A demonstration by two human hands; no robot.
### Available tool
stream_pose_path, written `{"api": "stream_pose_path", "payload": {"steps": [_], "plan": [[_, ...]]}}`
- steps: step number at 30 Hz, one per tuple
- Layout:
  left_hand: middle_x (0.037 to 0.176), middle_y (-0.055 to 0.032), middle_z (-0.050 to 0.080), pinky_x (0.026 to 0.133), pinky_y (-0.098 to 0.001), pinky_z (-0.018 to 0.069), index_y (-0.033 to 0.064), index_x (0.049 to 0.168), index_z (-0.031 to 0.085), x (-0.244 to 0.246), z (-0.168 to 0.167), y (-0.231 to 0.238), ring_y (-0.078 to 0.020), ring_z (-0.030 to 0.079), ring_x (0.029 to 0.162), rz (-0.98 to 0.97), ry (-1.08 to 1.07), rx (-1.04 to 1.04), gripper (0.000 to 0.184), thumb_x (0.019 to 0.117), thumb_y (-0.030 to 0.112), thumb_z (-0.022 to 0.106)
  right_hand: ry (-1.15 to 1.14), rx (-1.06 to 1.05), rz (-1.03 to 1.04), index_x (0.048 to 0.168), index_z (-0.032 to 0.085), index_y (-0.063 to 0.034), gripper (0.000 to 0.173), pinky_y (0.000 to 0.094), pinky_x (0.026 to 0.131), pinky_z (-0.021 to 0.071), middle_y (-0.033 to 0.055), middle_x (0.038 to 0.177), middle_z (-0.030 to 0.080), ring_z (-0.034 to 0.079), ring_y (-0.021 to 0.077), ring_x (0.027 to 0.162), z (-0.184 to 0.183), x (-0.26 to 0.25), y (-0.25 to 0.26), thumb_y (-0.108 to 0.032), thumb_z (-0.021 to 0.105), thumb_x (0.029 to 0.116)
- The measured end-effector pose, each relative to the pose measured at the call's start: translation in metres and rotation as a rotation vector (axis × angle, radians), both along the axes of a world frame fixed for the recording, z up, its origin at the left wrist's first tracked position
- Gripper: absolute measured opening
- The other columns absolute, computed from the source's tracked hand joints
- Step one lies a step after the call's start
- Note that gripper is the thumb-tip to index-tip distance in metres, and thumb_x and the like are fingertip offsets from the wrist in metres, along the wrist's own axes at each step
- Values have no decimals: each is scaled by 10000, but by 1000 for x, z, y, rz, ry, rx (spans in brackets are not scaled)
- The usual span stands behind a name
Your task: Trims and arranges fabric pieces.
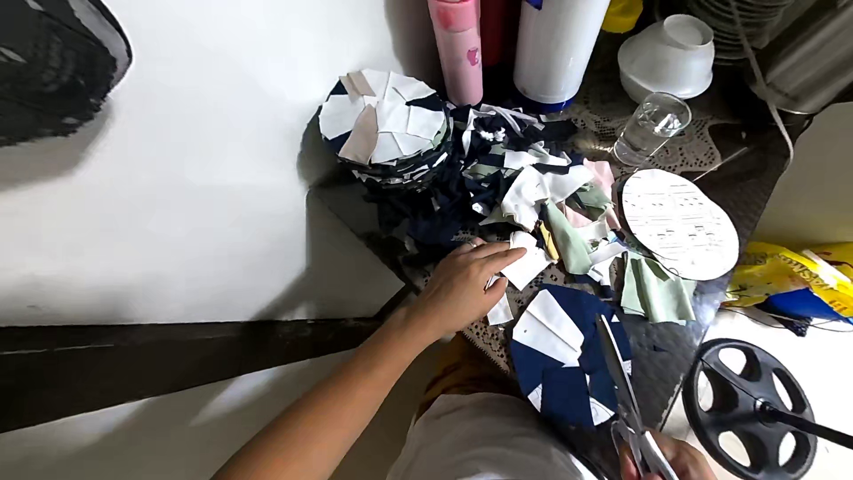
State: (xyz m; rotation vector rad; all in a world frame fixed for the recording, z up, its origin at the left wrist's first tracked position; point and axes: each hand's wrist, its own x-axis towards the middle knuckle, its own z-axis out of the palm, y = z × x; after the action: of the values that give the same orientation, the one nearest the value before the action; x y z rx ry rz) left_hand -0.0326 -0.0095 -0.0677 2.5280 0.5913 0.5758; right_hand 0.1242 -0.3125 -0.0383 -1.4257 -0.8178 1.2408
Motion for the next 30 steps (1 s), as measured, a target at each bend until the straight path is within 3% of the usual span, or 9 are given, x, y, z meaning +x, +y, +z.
{"api": "stream_pose_path", "payload": {"steps": [5,9,11,13,17,21,24,27,30], "plan": [[1075,-70,737,925,-248,566,37,1067,764,12,15,-15,-89,684,1055,-59,-391,-153,187,935,151,697,-205,116,-178,895,646,-217,335,109,580,472,-182,752,621,562,-104,658,-5,-6,17,-550,642,936],[1099,-28,695,843,-169,563,34,1068,698,14,32,-46,-3,649,1010,-236,-495,-459,138,946,96,689,-306,327,-289,1127,643,-140,364,123,710,514,-87,1112,698,613,-65,849,-6,2,52,-429,724,920],[1109,19,675,799,-144,560,75,1097,684,12,34,-63,23,636,983,-280,-536,-582,147,953,103,694,-294,393,-275,1131,601,-86,367,150,815,533,-32,1248,675,627,-35,979,2,3,66,-308,759,886],[1129,52,672,799,-144,571,104,1119,678,10,34,-77,27,644,983,-289,-594,-680,184,940,74,705,-244,428,-257,1079,589,-92,286,163,837,543,-37,1184,687,638,-14,1002,10,1,75,-199,764,880],[1181,80,667,883,-177,573,171,1131,710,3,24,-93,1,641,1073,-288,-653,-852,211,943,74,707,-193,398,-305,946,577,-120,200,107,650,506,-103,831,631,598,-56,743,21,-6,85,-6,700,836],[1131,84,735,882,-191,579,183,1094,788,-8,18,-101,-3,680,1025,-273,-596,-1117,192,943,98,704,-189,353,-325,935,581,-114,194,119,643,514,-91,821,643,611,-40,732,21,-6,87,11,689,833],[1115,45,756,878,-215,589,135,1117,787,-11,15,-101,-33,704,1007,-234,-579,-1138,206,948,73,687,-197,334,-283,943,583,-113,192,117,635,504,-90,822,644,603,-40,723,19,-2,87,9,689,838],[1144,76,733,897,-186,566,181,1100,794,-17,18,-88,-8,667,1059,-368,-501,-1097,169,969,180,686,-222,292,-23,948,584,-128,172,91,613,463,-121,808,592,553,-75,701,28,19,86,-30,695,861],[1158,87,699,906,-201,561,169,1150,707,-16,27,-67,-19,658,1068,-549,-375,-1271,230,934,241,741,-290,179,309,943,595,-124,122,81,564,403,-125,749,546,496,-89,645,55,40,91,-80,693,885]]}}
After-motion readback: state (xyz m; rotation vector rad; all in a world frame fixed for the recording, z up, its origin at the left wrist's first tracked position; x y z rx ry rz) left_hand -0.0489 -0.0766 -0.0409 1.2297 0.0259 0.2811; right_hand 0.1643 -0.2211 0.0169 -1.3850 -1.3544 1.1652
